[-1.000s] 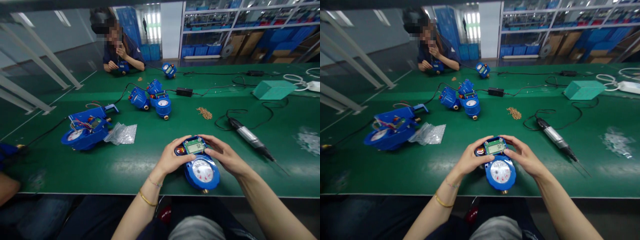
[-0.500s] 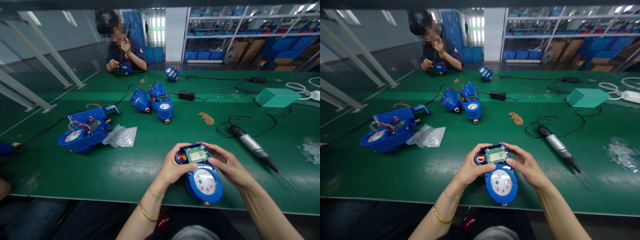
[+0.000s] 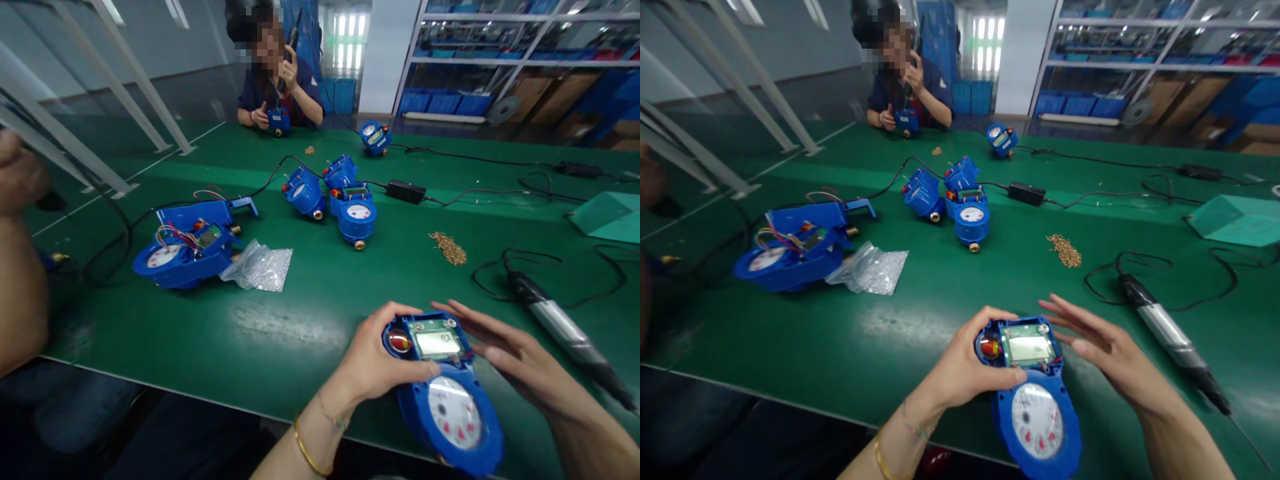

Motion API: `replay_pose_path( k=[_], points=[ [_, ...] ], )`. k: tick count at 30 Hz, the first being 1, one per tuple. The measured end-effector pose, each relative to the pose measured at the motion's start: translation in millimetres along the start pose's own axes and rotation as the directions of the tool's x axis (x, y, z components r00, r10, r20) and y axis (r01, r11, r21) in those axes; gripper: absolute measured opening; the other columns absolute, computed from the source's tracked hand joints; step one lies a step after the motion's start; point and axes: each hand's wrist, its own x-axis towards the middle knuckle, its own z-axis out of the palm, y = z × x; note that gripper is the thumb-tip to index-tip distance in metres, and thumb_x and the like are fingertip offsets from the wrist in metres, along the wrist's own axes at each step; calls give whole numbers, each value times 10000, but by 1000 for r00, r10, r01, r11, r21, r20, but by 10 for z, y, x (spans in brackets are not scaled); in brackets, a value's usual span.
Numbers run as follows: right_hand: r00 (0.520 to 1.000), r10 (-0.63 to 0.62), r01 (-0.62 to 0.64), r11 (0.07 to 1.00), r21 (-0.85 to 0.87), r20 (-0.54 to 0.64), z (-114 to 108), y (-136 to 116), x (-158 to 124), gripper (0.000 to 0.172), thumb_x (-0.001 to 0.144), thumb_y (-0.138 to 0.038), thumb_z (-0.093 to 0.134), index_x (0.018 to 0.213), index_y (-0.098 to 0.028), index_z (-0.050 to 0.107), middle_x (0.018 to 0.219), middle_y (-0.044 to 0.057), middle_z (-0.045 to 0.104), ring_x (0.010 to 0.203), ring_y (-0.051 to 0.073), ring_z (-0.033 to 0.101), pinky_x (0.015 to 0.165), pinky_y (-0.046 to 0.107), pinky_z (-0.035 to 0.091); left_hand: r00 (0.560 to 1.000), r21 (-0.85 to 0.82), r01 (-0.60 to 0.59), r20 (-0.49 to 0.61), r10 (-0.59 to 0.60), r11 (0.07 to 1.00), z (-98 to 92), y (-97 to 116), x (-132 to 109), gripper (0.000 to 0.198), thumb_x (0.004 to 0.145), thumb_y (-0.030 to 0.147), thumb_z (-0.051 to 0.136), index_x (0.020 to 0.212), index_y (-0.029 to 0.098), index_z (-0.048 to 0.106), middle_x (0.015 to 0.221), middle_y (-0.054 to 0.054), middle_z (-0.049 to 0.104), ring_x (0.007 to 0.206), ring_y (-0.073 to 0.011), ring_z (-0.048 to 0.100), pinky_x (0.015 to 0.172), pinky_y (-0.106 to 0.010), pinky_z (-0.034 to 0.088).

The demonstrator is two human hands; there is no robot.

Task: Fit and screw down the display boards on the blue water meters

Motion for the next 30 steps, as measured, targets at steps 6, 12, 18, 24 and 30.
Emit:
replay_pose_path(
  k=[6,12,18,24,30],
  points=[
    [955,-36,-142,818,-558,-296,-536,-134,773,451,831,-507,669,1150,-194,728,1086,108,760,1028,314,722,909,437,602,999,44,-4,53,1,999,-73,-23,106,608,563,255,914,1122,221,677,1004,-48,710,879,-209,651,773,-310,526],
    [926,-62,-272,574,-773,-372,-731,-233,1663,207,945,-324,625,1038,-166,721,994,82,739,945,237,699,906,426,561,984,82,-15,177,0,997,-153,20,294,633,534,250,922,1123,225,692,1013,-28,696,882,-187,624,794,-283,470],
    [944,23,-313,371,-874,-329,-565,-281,2277,273,979,-360,613,1186,-183,636,1242,88,622,1080,217,627,928,423,545,982,22,59,180,-62,998,-165,65,272,639,516,216,914,1116,200,696,949,-8,689,799,-145,594,751,-253,449],
    [916,81,-399,308,-864,-394,-340,-285,2531,376,956,-359,649,1249,-129,599,1254,127,604,1078,236,630,914,427,552,982,34,29,185,-35,999,-171,33,271,652,520,250,925,1133,210,705,982,-12,694,846,-161,598,781,-269,450],
    [920,92,-383,422,-822,-382,-258,-474,2413,325,951,-358,656,1184,-133,628,1195,105,633,1047,223,640,897,416,554,978,104,-115,186,94,988,-182,-26,300,636,554,286,926,1148,217,706,1099,-60,681,1006,-234,634,938,-362,470]
  ],
)
